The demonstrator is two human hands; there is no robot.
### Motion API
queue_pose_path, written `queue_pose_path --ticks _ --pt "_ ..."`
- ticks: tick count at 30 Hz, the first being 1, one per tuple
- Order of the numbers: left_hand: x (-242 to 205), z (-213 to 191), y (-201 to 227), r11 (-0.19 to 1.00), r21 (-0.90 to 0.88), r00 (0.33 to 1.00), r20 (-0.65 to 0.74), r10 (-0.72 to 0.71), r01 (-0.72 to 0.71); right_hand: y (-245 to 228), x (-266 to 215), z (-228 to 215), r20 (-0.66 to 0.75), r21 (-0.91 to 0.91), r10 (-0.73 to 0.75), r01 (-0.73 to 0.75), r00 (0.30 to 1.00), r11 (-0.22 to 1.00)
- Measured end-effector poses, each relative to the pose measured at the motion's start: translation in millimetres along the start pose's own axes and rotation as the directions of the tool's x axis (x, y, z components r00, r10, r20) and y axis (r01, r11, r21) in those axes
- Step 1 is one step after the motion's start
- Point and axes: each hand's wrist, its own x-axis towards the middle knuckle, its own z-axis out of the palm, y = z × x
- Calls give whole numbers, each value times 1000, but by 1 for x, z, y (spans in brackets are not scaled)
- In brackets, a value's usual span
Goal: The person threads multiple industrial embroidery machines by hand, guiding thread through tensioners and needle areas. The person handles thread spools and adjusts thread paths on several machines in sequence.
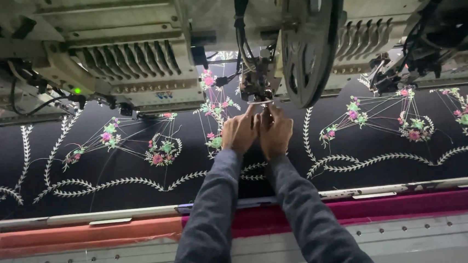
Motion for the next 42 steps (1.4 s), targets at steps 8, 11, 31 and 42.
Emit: queue_pose_path --ticks 8,11,31,42 --pt "-6 -26 12 999 -44 1000 11 0 1 0 0 -10 -21 -105 -158 155 987 982" --pt "-1 -26 11 999 -24 1000 -7 25 -25 11 2 4 -39 -138 -151 144 988 980" --pt "0 -23 9 994 -103 999 28 -28 31 17 0 12 17 -205 -110 111 994 972" --pt "0 -4 -1 1000 -17 1000 8 24 -24 14 -8 16 -114 -244 -49 20 992 970"
